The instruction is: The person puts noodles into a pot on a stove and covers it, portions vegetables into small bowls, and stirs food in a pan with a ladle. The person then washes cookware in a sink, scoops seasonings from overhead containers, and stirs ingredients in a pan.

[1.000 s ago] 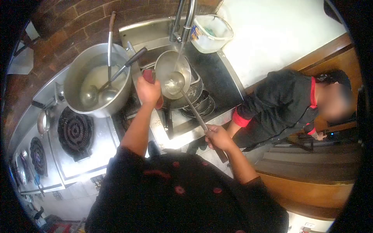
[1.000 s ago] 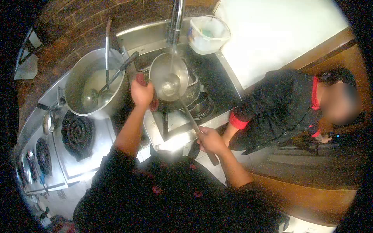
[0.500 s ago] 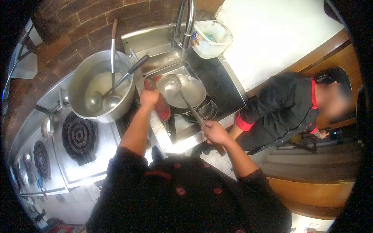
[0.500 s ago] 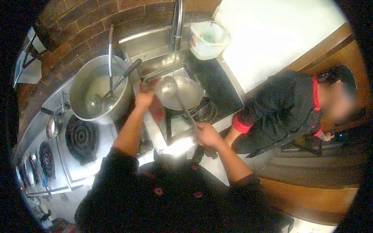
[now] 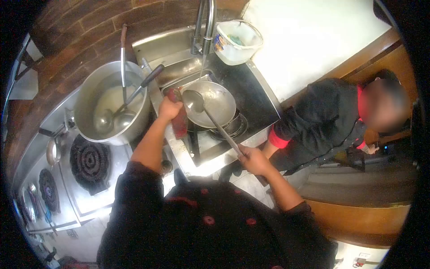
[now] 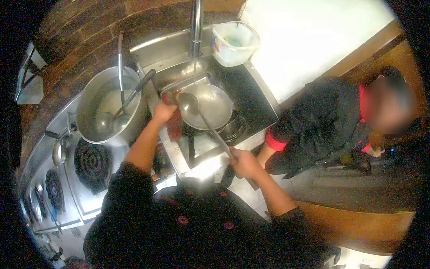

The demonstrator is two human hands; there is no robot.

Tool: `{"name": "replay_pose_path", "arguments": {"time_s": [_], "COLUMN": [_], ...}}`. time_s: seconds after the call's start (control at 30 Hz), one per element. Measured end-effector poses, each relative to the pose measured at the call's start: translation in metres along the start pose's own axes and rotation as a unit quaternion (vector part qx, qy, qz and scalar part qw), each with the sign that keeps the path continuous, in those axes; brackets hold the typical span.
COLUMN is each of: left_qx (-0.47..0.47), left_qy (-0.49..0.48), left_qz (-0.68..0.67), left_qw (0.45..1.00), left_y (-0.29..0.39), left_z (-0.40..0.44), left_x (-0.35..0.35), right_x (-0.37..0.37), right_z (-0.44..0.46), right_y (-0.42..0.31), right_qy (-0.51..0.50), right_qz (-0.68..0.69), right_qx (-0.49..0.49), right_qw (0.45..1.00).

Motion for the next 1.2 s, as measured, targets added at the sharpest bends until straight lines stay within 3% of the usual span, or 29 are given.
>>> {"name": "replay_pose_path", "arguments": {"time_s": [0.1, 0.17, 0.23, 0.33, 0.47, 0.57, 0.7, 0.8, 0.93, 1.1, 1.2], "left_qx": [-0.072, -0.12, -0.136, -0.102, -0.106, -0.078, -0.112, -0.078, -0.01, -0.036, 0.004], "left_qy": [0.033, 0.02, 0.02, 0.01, 0.11, 0.156, 0.211, 0.22, 0.219, 0.212, 0.249], "left_qz": [-0.056, -0.109, -0.116, -0.149, -0.11, -0.097, -0.146, -0.152, -0.091, -0.062, -0.076], "left_qw": [0.995, 0.987, 0.984, 0.983, 0.982, 0.98, 0.96, 0.96, 0.972, 0.975, 0.966], "left_y": [0.025, 0.01, 0.022, 0.033, 0.021, 0.012, 0.004, -0.001, 0.005, 0.003, 0.014], "left_z": [-0.04, -0.021, -0.039, -0.053, -0.054, -0.053, -0.055, -0.062, -0.078, -0.06, -0.067], "left_x": [0.019, 0.011, 0.021, 0.024, 0.011, -0.009, -0.02, -0.018, 0.002, 0.007, 0.013], "right_x": [-0.005, -0.007, 0.005, 0.004, -0.016, -0.03, 0.0, 0.0, -0.007, -0.026, -0.027], "right_z": [-0.002, -0.003, -0.021, -0.033, 0.008, 0.04, -0.006, -0.029, 0.004, 0.056, 0.034], "right_y": [0.009, 0.004, -0.003, 0.007, 0.035, 0.042, -0.008, 0.003, 0.017, -0.017, -0.026], "right_qy": [0.048, 0.067, 0.026, 0.04, 0.113, 0.079, -0.035, -0.043, 0.021, -0.017, -0.063], "right_qz": [-0.026, -0.053, -0.01, 0.043, 0.06, 0.178, 0.337, 0.394, 0.271, 0.385, 0.399], "right_qx": [0.006, 0.015, 0.031, 0.013, -0.032, -0.019, -0.094, -0.083, -0.08, -0.019, 0.004], "right_qw": [0.998, 0.996, 0.999, 0.998, 0.991, 0.981, 0.936, 0.914, 0.959, 0.923, 0.915]}}
Point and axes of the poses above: each hand's wrist, its own z-axis towards the middle knuckle, its own x-axis out of the back of the hand, y = z × x, the point moved 1 cm from there along z, towards the middle knuckle, and after that the axes turned 11 degrees about -y, right-handed, at the moved point
